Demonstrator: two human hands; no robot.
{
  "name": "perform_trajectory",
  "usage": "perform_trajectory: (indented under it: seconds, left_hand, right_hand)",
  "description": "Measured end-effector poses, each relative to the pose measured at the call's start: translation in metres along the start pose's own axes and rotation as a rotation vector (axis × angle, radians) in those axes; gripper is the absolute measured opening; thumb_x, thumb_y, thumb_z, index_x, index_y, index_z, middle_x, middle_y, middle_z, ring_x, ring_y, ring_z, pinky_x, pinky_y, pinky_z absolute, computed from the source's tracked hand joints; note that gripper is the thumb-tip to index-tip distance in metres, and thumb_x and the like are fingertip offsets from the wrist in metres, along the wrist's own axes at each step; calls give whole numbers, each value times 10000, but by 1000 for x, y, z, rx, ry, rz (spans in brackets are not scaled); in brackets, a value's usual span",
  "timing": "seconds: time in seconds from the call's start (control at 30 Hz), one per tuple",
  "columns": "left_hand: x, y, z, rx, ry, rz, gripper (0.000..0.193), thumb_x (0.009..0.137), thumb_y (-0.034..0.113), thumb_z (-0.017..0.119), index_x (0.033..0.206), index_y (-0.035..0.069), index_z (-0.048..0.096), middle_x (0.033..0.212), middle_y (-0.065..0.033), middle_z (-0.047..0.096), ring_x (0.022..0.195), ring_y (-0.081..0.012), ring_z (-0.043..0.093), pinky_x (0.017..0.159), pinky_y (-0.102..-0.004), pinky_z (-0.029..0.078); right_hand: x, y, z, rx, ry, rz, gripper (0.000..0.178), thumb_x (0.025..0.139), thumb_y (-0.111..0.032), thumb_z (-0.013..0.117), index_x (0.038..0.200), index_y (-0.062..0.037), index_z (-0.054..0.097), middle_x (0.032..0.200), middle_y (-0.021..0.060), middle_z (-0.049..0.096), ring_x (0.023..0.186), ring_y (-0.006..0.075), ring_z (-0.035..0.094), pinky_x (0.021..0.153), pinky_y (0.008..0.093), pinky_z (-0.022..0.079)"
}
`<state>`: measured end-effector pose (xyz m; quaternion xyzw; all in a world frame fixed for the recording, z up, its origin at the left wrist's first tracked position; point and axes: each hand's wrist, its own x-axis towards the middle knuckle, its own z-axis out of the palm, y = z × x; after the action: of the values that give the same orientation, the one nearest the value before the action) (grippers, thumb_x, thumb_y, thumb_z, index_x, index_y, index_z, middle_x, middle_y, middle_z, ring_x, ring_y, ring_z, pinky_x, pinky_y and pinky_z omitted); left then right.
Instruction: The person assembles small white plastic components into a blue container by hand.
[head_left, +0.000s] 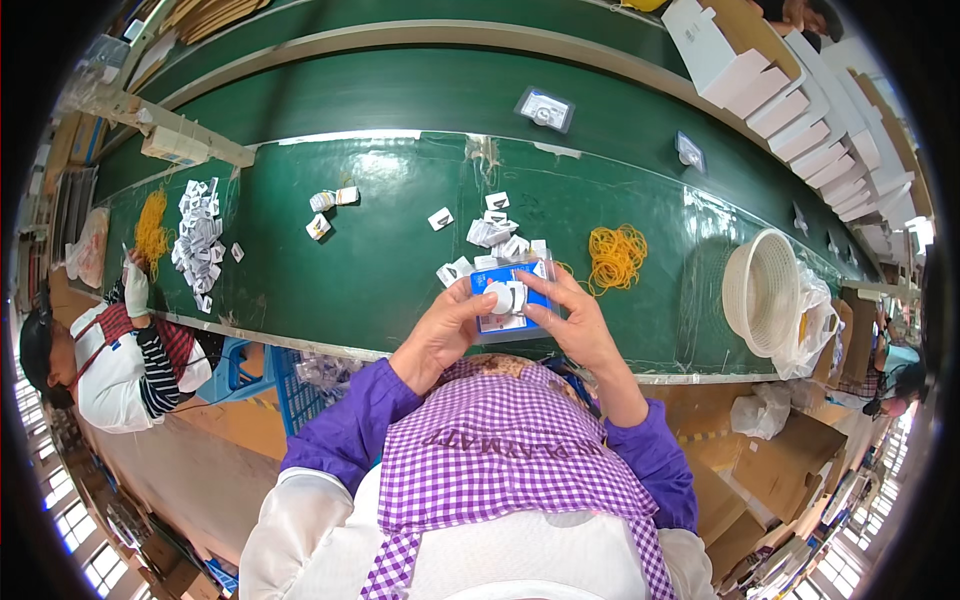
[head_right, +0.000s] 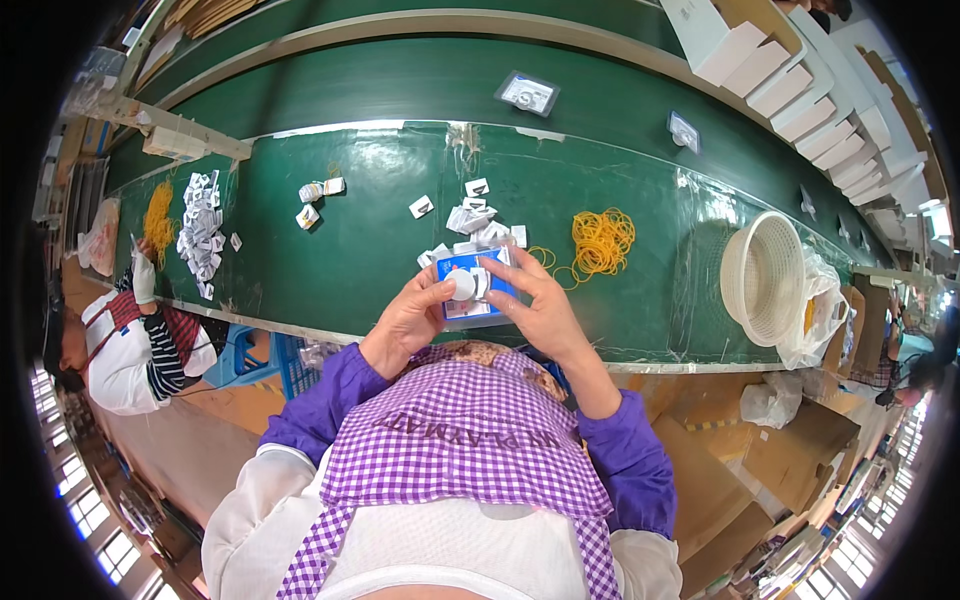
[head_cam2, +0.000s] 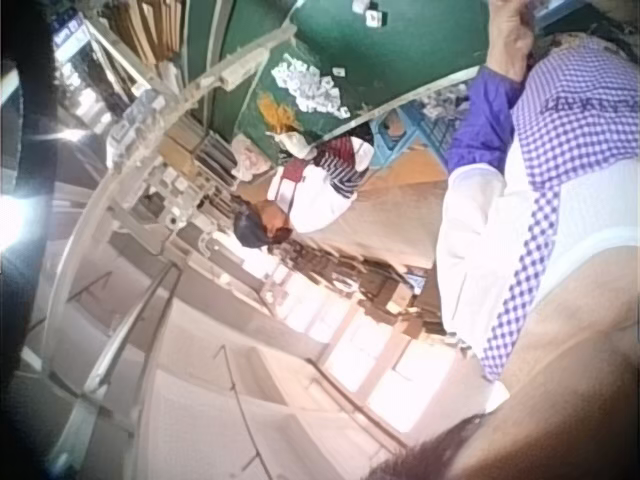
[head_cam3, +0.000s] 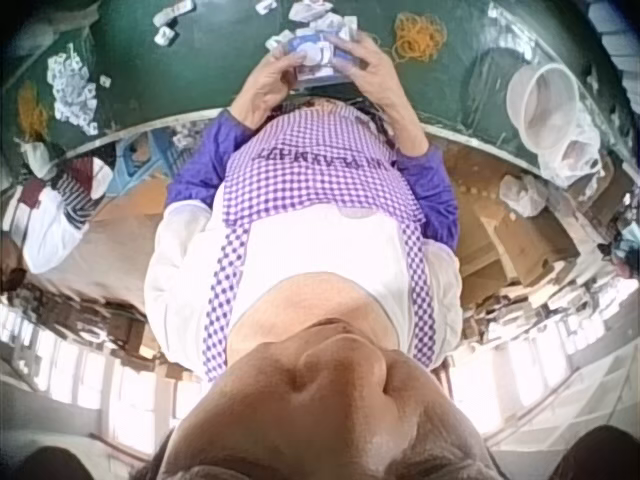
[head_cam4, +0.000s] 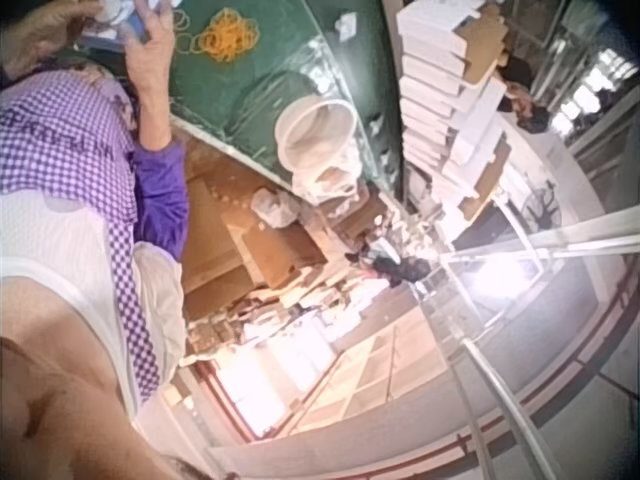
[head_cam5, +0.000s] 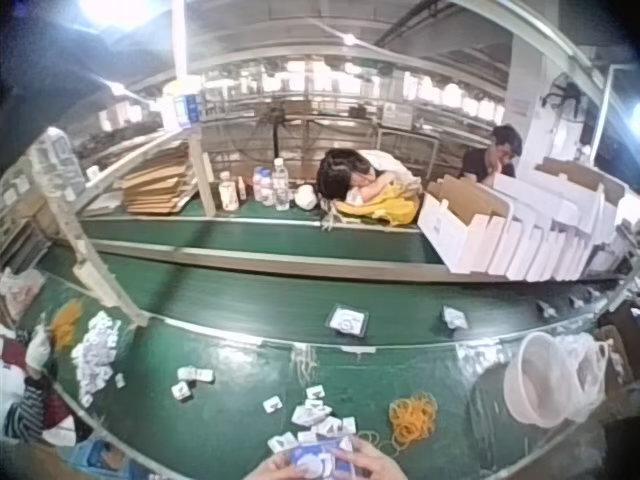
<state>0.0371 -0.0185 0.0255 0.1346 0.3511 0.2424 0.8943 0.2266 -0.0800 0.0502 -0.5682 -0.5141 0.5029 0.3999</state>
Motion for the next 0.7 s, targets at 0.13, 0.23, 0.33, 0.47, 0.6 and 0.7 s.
perform_trajectory:
  seconds: [0.13, 0.23, 0.33, 0.47, 0.6, 0.7]
  left_hand:
    - [1, -3, 3, -87, -38, -7, 439, 753, 107, 715, 1140, 87, 509, 1069, -33, 599, 970, -162, 587, 842, -344, 500]
    - [2, -4, 3, -71, -36, 26, 419, 752, 110, 716, 1120, 94, 518, 1071, -27, 600, 965, -152, 587, 828, -332, 503]
    - [3, -4, 1, -56, -19, 43, 433, 739, 113, 725, 1123, 104, 523, 1066, -17, 602, 966, -147, 585, 823, -321, 503]
    - [4, -3, 0, -38, 12, 58, 370, 753, 106, 711, 1081, 95, 541, 1010, -25, 622, 908, -145, 603, 799, -318, 507]
    - [3, 3, 5, 32, 29, 71, 367, 764, 103, 698, 1087, 61, 529, 1007, -46, 622, 880, -151, 618, 793, -317, 520]
    - [4, 2, 6, 88, 82, 22, 398, 766, 93, 692, 1115, 49, 504, 1007, -57, 614, 879, -161, 620, 801, -319, 523]
  right_hand:
    - [-4, 8, 12, 67, 86, -17, 351, 863, -141, 582, 1211, -97, 564, 1350, 171, 390, 1236, 263, 395, 1002, 337, 322]
    - [-5, 5, 17, 116, 129, -21, 344, 893, -156, 547, 1229, -84, 545, 1336, 167, 404, 1227, 255, 402, 999, 335, 325]
    - [-6, 7, 20, 102, 149, -34, 342, 909, -163, 524, 1241, -80, 532, 1319, 163, 418, 1213, 248, 412, 994, 328, 326]
    - [-7, 10, 35, 161, 268, -27, 328, 922, -172, 500, 1231, -69, 536, 1289, 151, 442, 1188, 237, 433, 985, 308, 330]
    - [-13, 10, 37, 252, 251, -64, 383, 939, -155, 456, 1301, -32, 440, 1315, 131, 408, 1225, 214, 384, 1016, 296, 286]
    - [-23, 26, 37, 455, 209, 42, 413, 935, -116, 448, 1335, -30, 391, 1346, 104, 380, 1241, 197, 360, 1030, 297, 268]
